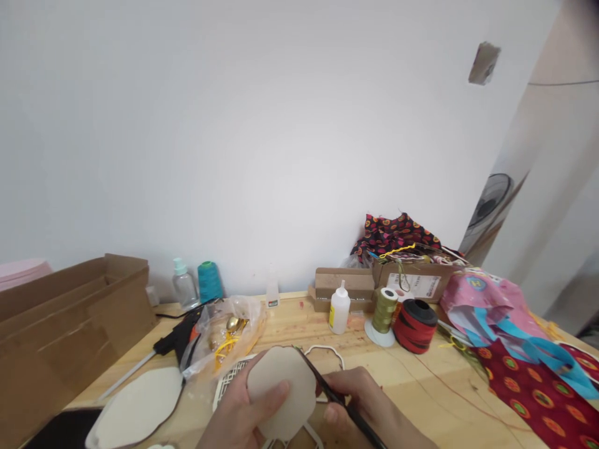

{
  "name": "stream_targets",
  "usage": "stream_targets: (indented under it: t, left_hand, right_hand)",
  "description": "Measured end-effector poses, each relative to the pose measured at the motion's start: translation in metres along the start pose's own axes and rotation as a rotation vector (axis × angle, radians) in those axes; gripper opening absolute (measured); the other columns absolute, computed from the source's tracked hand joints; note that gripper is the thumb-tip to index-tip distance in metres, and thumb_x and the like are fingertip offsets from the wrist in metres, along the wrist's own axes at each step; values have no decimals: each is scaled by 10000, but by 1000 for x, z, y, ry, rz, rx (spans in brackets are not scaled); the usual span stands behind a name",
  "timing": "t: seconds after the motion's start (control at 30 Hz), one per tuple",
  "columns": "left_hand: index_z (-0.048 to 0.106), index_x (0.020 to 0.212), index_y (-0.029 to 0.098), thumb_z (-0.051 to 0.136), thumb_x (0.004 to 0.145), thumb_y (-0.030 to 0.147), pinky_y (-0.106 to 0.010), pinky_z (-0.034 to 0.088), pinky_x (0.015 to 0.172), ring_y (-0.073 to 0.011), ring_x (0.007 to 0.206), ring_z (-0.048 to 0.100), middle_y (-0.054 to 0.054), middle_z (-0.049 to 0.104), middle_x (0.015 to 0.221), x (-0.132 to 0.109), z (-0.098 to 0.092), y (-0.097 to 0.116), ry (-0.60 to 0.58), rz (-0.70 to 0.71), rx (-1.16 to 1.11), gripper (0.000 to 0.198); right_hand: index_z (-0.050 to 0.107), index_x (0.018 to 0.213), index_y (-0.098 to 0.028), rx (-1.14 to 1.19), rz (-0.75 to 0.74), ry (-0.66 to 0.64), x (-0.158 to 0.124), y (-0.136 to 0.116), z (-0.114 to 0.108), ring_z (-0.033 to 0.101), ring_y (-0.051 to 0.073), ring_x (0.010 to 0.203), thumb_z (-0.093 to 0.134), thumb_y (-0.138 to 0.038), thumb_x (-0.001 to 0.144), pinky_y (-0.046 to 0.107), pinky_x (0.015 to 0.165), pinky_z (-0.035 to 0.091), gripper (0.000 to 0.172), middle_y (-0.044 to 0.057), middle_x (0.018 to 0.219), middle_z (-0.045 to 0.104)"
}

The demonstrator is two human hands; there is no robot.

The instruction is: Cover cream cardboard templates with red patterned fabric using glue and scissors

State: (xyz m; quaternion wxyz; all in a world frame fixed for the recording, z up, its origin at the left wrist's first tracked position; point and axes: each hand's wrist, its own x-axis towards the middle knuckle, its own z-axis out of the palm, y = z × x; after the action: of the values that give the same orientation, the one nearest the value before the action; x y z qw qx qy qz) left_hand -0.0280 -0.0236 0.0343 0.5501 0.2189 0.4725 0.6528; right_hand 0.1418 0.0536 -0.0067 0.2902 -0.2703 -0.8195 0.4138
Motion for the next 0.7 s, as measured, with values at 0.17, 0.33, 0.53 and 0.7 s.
stream_targets:
  t: [0.17, 0.33, 0.53, 0.7]
  left_hand:
    - [564, 922, 147, 721, 560, 240, -320, 469, 602, -256, 740, 623, -99, 680, 818, 0, 1, -1, -23, -2, -27, 406]
    - [568, 912, 151, 721, 560, 224, -301, 471, 584, -250, 751, 624, -93, 685, 793, -2, 2, 3, -44, -12, -31, 391]
    - [580, 870, 178, 729, 549, 222, -279, 468, 552, -228, 707, 628, -65, 689, 765, -4, 4, 4, -35, 10, -41, 357]
    - [586, 858, 173, 728, 550, 206, -289, 469, 556, -219, 671, 626, -61, 683, 766, -5, 3, 3, -44, 19, -26, 340]
  right_hand:
    - [595, 882, -167, -70, -58, -66, 6, 1, -2, 475, 147, 579, 440, -549, 765, 221, 518, 393, 428, 10, 644, 496]
    - [606, 835, -154, -132, -85, -72, 8, -3, -5, 416, 126, 525, 424, -571, 767, 200, 476, 350, 460, -18, 548, 414]
    - [599, 775, -137, -111, -129, -121, 12, -16, -8, 269, 80, 461, 401, -604, 766, 178, 422, 261, 507, -57, 506, 315]
    - [614, 778, -137, -154, -117, -110, 13, -18, -11, 276, 82, 462, 414, -629, 741, 185, 445, 281, 532, -57, 508, 328]
